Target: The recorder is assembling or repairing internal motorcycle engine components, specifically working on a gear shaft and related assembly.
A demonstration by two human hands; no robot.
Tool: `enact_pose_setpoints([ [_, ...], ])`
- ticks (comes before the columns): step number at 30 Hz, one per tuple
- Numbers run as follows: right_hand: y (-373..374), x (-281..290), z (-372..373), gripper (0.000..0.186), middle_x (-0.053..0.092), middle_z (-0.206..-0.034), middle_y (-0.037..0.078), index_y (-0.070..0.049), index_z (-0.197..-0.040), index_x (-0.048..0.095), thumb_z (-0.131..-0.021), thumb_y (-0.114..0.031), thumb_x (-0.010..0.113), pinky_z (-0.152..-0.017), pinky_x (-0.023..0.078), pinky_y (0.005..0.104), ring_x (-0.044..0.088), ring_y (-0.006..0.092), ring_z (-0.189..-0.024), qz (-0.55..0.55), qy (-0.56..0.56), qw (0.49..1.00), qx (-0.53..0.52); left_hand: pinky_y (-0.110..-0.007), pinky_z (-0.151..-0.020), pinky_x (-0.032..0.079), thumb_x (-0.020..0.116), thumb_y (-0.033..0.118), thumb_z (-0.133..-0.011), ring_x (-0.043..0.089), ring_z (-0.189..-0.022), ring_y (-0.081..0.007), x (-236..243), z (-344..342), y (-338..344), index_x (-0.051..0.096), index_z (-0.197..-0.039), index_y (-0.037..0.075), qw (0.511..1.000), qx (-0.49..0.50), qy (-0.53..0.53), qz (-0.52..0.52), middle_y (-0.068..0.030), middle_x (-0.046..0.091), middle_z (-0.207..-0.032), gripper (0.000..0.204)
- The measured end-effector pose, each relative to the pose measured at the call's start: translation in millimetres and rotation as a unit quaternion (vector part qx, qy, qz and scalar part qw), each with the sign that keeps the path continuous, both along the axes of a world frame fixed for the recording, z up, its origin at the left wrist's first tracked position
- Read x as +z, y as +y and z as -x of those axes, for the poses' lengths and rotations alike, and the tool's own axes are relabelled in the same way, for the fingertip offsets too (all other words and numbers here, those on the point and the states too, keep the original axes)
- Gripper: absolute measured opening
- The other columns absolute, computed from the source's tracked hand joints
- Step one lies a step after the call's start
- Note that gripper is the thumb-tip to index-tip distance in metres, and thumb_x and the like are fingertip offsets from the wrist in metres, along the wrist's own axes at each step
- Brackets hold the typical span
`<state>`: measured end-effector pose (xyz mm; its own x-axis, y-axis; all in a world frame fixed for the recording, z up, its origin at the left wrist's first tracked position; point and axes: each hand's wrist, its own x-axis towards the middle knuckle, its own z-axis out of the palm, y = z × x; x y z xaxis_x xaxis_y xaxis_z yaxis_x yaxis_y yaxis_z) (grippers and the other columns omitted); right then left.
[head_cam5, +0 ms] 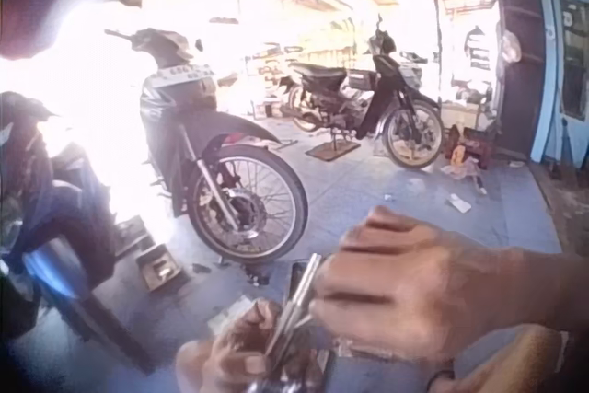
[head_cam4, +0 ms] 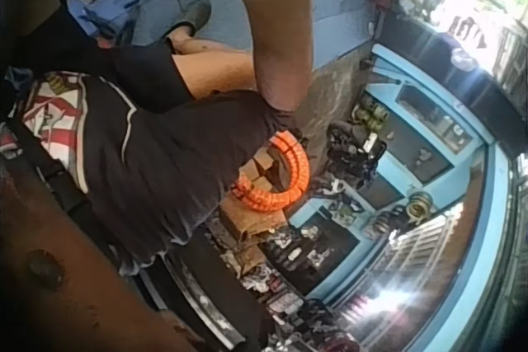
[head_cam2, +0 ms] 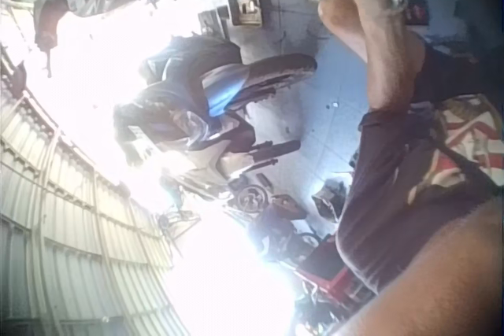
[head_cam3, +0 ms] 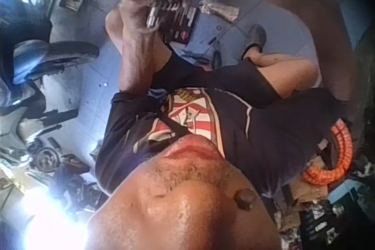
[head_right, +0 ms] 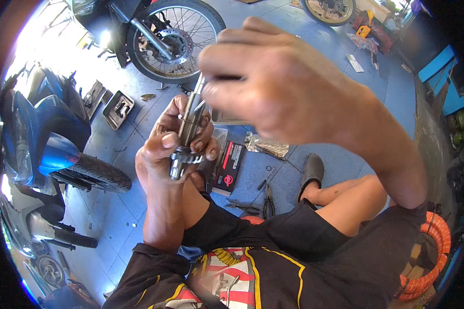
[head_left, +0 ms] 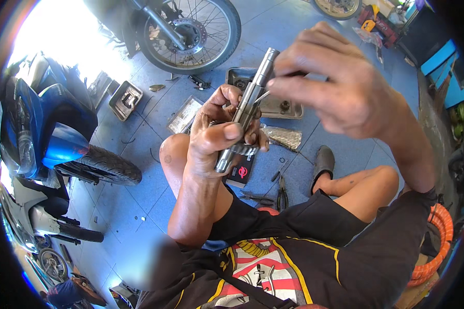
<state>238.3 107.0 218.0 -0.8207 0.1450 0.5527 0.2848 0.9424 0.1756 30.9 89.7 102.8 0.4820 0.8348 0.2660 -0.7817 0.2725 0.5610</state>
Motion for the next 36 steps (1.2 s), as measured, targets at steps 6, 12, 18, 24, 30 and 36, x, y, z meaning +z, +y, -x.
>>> enact_pose_setpoints([
  [6, 0.9, -12.1, -1.5, 0.027, 0.058, -0.085, 0.011, 0.003, -0.09, 0.064, -0.064, -0.003, 0.067, -0.066, 0.041, 0.0351, 0.056, 0.024, -0.074, 0.019, 0.026, 0.999, 0.004, -0.051, -0.069, 0.059, 0.065, 0.021, -0.083, 0.059, -0.073, -0.0212, 0.7, -1.9, -2.4, 0.049, -0.104, 0.004, 0.988, -0.05, -0.119, 0.08, -0.0203, 0.058, -0.094, 0.032],
  [12, 12.9, -13.5, 6.2, 0.029, 0.059, -0.088, 0.012, 0.004, -0.091, 0.065, -0.063, -0.006, 0.067, -0.068, 0.042, 0.0362, 0.056, 0.0251, -0.077, 0.045, 0.001, 0.998, 0.042, -0.05, -0.065, 0.059, 0.059, 0.022, -0.088, 0.062, -0.068, -0.024, -3.1, -4.2, -2.0, 0.047, -0.103, 0.003, 0.991, -0.01, -0.111, 0.076, -0.022, 0.059, -0.094, 0.027],
  [18, 29.5, -17.5, 7.3, 0.029, 0.059, -0.089, 0.012, 0.004, -0.088, 0.065, -0.061, -0.007, 0.067, -0.07, 0.044, 0.0373, 0.056, 0.0262, -0.078, 0.067, -0.018, 0.992, 0.104, -0.046, -0.058, 0.057, 0.057, 0.019, -0.088, 0.062, -0.063, -0.0227, 4.0, -2.0, -3.0, 0.046, -0.099, 0.004, 0.99, -0.017, -0.077, 0.121, -0.0204, 0.059, -0.089, 0.022],
  [24, 8.0, -22.4, 21.1, 0.027, 0.059, -0.085, 0.014, 0.006, -0.08, 0.065, -0.059, -0.01, 0.069, -0.067, 0.044, 0.0393, 0.056, 0.026, -0.076, -0.013, -0.052, 0.997, 0.05, -0.044, -0.057, 0.058, 0.053, 0.011, -0.085, 0.061, -0.06, -0.0225, 1.2, 2.5, -2.6, 0.045, -0.095, 0.003, 0.993, 0.049, -0.025, 0.107, -0.0187, 0.059, -0.084, 0.015],
  [30, -19.6, -24.1, 26.1, 0.024, 0.06, -0.085, 0.014, 0.006, -0.075, 0.065, -0.056, -0.009, 0.069, -0.065, 0.044, 0.0395, 0.056, 0.0264, -0.075, -0.1, -0.061, 0.992, -0.055, -0.038, -0.059, 0.059, 0.049, 0.007, -0.086, 0.061, -0.057, -0.0209, 3.8, -2.2, 1.7, 0.044, -0.093, 0.004, 0.989, 0.116, 0.008, 0.087, -0.0139, 0.057, -0.081, 0.01],
  [36, -11.6, 2.3, 14.4, 0.033, 0.059, -0.084, 0.013, 0.006, -0.089, 0.066, -0.058, -0.006, 0.067, -0.062, 0.042, 0.0369, 0.057, 0.0264, -0.074, -0.033, 0.011, 0.999, -0.03, -0.035, -0.065, 0.058, 0.057, 0.002, -0.082, 0.061, -0.067, -0.0176, 9.5, 0.7, -12.4, 0.041, -0.094, 0.003, 0.968, 0.223, 0.08, -0.079, -0.0107, 0.053, -0.089, 0.02],
])
